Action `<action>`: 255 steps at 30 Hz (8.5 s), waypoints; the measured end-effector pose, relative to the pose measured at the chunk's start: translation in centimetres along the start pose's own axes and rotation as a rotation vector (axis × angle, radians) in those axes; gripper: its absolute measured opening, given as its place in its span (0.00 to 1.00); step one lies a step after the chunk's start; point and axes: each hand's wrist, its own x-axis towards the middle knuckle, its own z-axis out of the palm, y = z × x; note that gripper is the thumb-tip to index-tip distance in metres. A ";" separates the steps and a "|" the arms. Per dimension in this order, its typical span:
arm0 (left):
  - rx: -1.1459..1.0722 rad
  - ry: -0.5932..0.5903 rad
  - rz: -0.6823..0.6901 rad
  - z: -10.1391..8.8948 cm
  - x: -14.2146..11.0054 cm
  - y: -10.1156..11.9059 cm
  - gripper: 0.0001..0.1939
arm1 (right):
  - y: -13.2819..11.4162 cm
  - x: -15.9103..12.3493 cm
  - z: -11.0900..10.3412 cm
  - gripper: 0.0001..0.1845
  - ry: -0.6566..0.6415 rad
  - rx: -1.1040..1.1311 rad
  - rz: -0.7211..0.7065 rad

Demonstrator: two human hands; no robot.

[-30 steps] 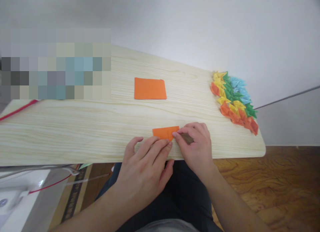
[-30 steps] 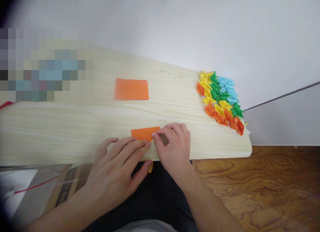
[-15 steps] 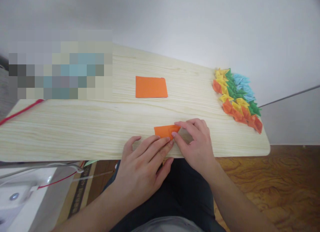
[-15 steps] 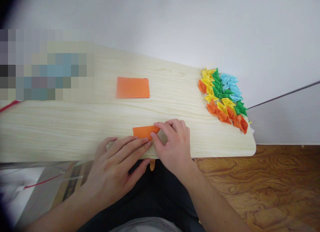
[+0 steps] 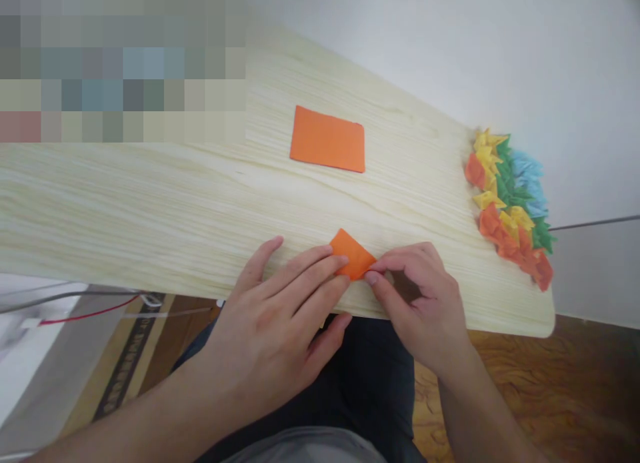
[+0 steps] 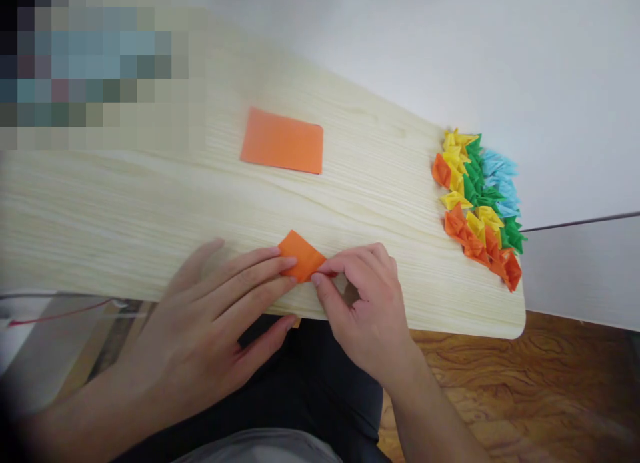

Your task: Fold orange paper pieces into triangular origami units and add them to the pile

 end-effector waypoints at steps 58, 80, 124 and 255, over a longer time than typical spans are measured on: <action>0.264 0.016 0.024 0.8 -1.4 1.9 0.21 | 0.7 -1.4 3.3 0.07 0.319 -0.235 0.034; 0.250 0.157 0.017 2.5 -2.6 3.4 0.19 | 0.1 -2.2 4.1 0.10 0.399 -0.221 0.118; 0.083 0.197 -0.219 0.7 1.7 -0.3 0.05 | 0.1 -2.3 4.7 0.04 0.356 -0.175 -0.054; -0.820 0.194 0.281 -12.8 24.3 -0.4 0.04 | -5.7 17.5 -13.6 0.15 0.146 0.949 -0.156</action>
